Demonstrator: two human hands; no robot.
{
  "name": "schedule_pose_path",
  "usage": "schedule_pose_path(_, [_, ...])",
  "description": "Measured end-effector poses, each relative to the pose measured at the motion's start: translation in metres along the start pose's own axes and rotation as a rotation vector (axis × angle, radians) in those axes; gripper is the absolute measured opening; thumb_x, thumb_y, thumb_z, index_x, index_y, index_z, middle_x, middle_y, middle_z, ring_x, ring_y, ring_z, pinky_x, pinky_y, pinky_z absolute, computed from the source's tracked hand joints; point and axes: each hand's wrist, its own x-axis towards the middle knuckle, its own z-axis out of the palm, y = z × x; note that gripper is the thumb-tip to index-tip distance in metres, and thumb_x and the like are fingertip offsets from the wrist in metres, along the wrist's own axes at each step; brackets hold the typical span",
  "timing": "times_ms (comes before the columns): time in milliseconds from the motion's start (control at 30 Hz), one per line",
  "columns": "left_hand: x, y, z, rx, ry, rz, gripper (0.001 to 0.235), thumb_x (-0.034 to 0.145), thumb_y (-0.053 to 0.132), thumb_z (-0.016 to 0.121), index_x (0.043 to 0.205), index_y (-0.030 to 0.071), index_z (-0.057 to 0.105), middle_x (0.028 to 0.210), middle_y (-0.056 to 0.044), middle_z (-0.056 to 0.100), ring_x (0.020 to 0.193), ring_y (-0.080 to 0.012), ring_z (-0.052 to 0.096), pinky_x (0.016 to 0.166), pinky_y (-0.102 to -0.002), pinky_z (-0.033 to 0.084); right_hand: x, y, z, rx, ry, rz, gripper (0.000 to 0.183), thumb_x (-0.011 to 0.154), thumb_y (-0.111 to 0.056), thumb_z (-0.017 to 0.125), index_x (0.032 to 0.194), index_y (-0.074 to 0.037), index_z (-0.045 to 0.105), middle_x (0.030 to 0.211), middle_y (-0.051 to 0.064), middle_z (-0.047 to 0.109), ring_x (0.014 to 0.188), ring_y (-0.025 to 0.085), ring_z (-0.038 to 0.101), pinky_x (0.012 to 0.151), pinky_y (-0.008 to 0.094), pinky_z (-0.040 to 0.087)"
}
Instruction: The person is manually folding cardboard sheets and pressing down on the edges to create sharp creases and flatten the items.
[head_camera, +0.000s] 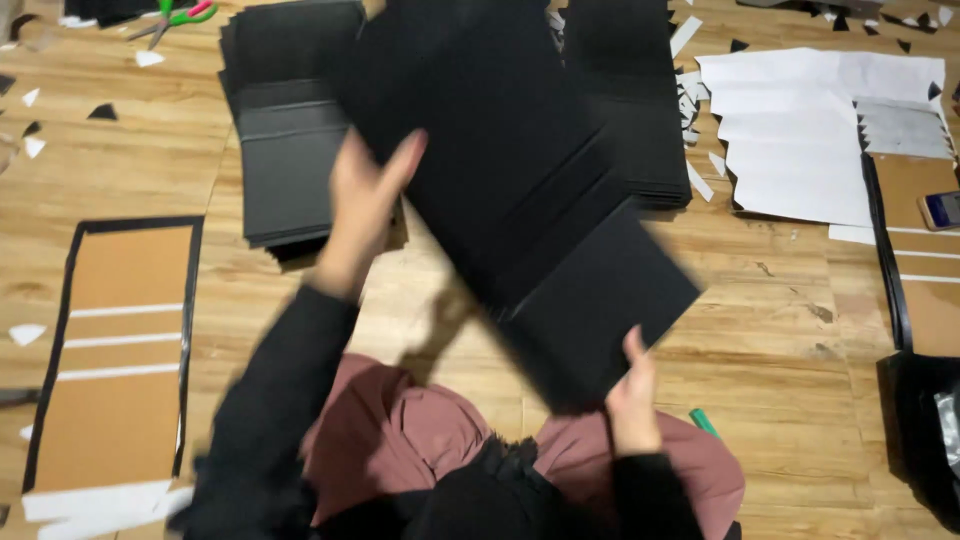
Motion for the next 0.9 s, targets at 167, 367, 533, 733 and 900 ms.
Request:
schedule_pose_path(167, [0.044, -0.021, 0.044, 0.110, -0.149, 0.084, 0.055, 0.089, 0.022, 0.067, 0.128, -0.001, 0.037, 0.123, -0.023, 0.046, 0.115, -0.0317, 0.046, 0.096, -0.046, 0.039, 0.083, -0.080, 0.086, 0.228, -0.137, -0.339, 0.044, 0.076, -0.035, 0.072, 0.112, -0.013, 0.061, 0.115, 0.013, 0.060, 0.108, 0.025, 0.059, 0.096, 0.042, 0.047])
schedule_pose_path(367, [0.070, -0.048, 0.054, 0.322, -0.345, 0.222, 0.060, 0.094, 0.021, 0.060, 0.137, 0.002, 0.024, 0.136, -0.025, 0.034, 0.122, -0.0423, 0.039, 0.102, -0.051, 0.035, 0.277, -0.095, 0.117, 0.486, -0.121, -0.457, 0.039, 0.075, -0.019, 0.078, 0.108, -0.007, 0.060, 0.108, 0.021, 0.062, 0.101, 0.037, 0.062, 0.092, 0.052, 0.050])
schedule_pose_path(533, [-0.061, -0.150, -0.037, 0.642, -0.524, 0.060, 0.059, 0.082, 0.027, 0.060, 0.127, -0.005, 0.038, 0.114, -0.034, 0.049, 0.103, -0.0503, 0.049, 0.087, -0.056, 0.041, 0.356, -0.046, 0.117, 0.300, 0.220, -0.327, 0.084, 0.077, -0.003, 0.072, 0.137, -0.006, 0.013, 0.143, 0.023, 0.019, 0.128, 0.037, 0.029, 0.102, 0.061, 0.026])
schedule_pose_path(733, [-0.192, -0.186, -0.101, 0.706, -0.514, -0.683, 0.041, 0.077, 0.022, 0.064, 0.116, 0.018, 0.055, 0.121, -0.006, 0.052, 0.116, -0.0238, 0.049, 0.097, -0.035, 0.041, 0.378, -0.057, 0.097, 0.337, 0.262, -0.180, 0.046, 0.079, 0.005, 0.064, 0.118, 0.009, 0.041, 0.117, 0.039, 0.042, 0.104, 0.054, 0.048, 0.077, 0.070, 0.046])
schedule_pose_path(900, [-0.177, -0.201, -0.063, 0.397, -0.261, -0.594, 0.031, 0.083, 0.017, 0.059, 0.113, 0.012, 0.057, 0.111, -0.005, 0.058, 0.107, -0.0213, 0.056, 0.090, -0.031, 0.046, 0.343, -0.033, 0.045, -0.254, 0.235, -0.260, 0.042, 0.079, -0.045, 0.057, 0.099, -0.008, 0.057, 0.089, 0.007, 0.065, 0.078, 0.027, 0.072, 0.069, 0.046, 0.059])
